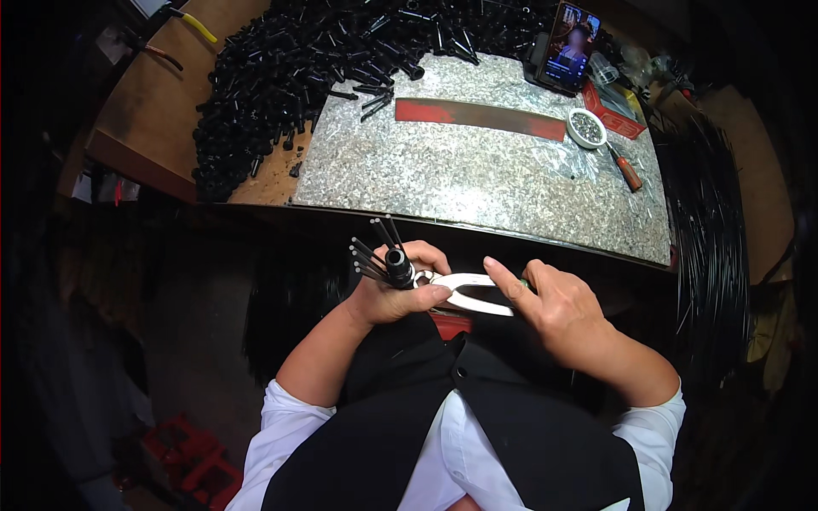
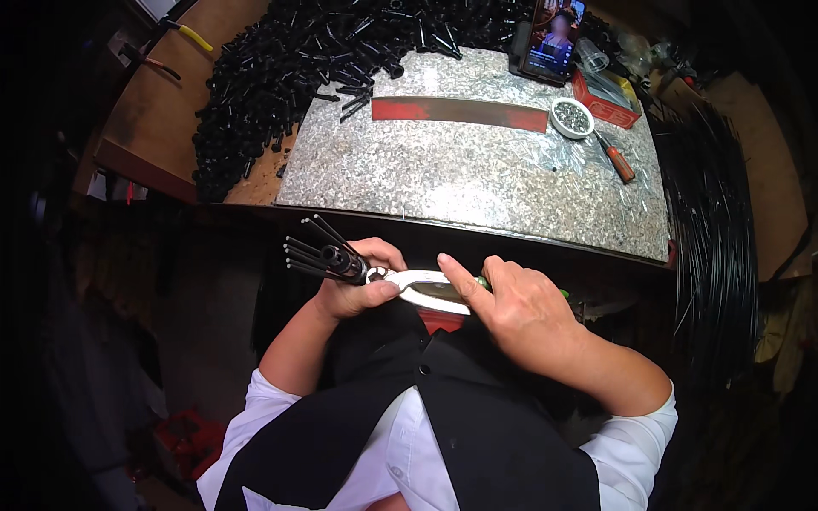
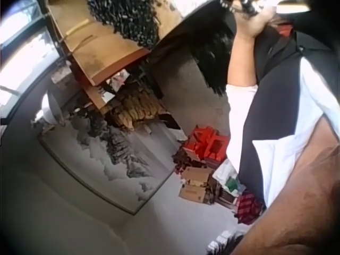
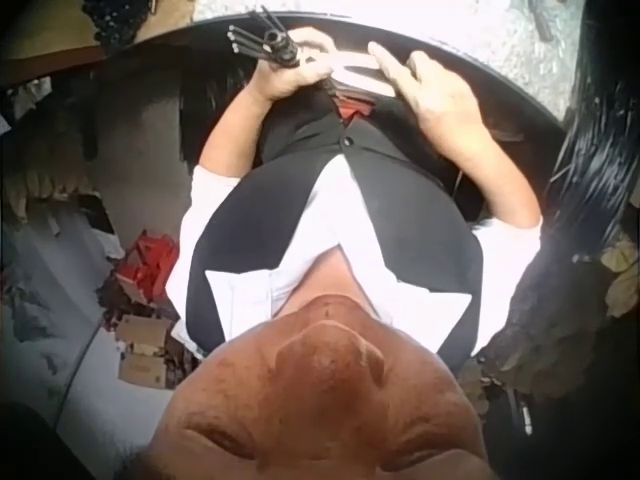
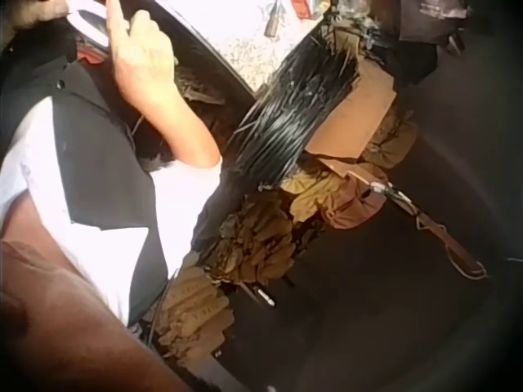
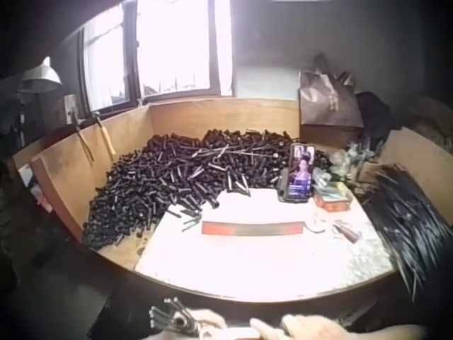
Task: Assembling, aligning, and trimming black wire bundles at a factory workstation using pliers.
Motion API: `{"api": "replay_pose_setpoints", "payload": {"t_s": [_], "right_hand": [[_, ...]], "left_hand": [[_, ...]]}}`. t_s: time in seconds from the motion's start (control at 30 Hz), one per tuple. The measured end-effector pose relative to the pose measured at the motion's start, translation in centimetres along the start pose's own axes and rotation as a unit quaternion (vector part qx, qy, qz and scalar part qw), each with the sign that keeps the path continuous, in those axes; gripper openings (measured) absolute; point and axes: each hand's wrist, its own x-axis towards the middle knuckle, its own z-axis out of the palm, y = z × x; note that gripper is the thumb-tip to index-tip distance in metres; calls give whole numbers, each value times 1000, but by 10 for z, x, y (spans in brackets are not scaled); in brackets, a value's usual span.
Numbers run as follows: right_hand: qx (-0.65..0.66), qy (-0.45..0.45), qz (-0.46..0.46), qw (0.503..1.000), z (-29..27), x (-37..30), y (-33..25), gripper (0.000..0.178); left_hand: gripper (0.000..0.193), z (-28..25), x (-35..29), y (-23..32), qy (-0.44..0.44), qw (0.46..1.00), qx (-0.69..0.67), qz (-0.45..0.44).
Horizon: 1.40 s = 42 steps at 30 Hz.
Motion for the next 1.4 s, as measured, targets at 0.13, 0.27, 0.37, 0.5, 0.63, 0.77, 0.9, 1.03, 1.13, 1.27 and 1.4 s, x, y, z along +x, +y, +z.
{"api": "replay_pose_setpoints", "payload": {"t_s": [0.13,0.27,0.37,0.5,0.63,0.77,0.9,1.03,1.13,1.27,1.4], "right_hand": [[122,-26,29,992,-2,16,17,73],[29,-14,127,991,19,19,54,72],[-32,-15,184,982,35,17,78,75],[-83,106,134,982,50,22,72,74],[158,84,29,983,42,26,3,51],[550,-59,14,833,81,10,-29,60],[767,95,116,624,86,12,-14,76],[658,154,38,736,24,11,18,47],[536,174,58,824,-31,20,28,22],[460,101,71,880,-25,33,36,8],[381,-23,90,920,32,42,20,21]], "left_hand": [[76,-19,-1,-5,32,986,-149,65],[96,-54,-1,10,113,962,-202,147],[96,-70,1,26,173,926,-279,185],[89,-82,-6,39,233,897,-315,205],[83,-87,-7,44,283,870,-349,202],[72,-68,10,50,290,819,-464,173],[78,-40,13,28,255,814,-505,136],[93,22,12,22,170,828,-533,-25],[87,37,-8,-7,-37,885,-436,-162],[34,28,-14,13,-127,972,-105,-168],[32,11,-1,63,29,999,-28,17]]}}
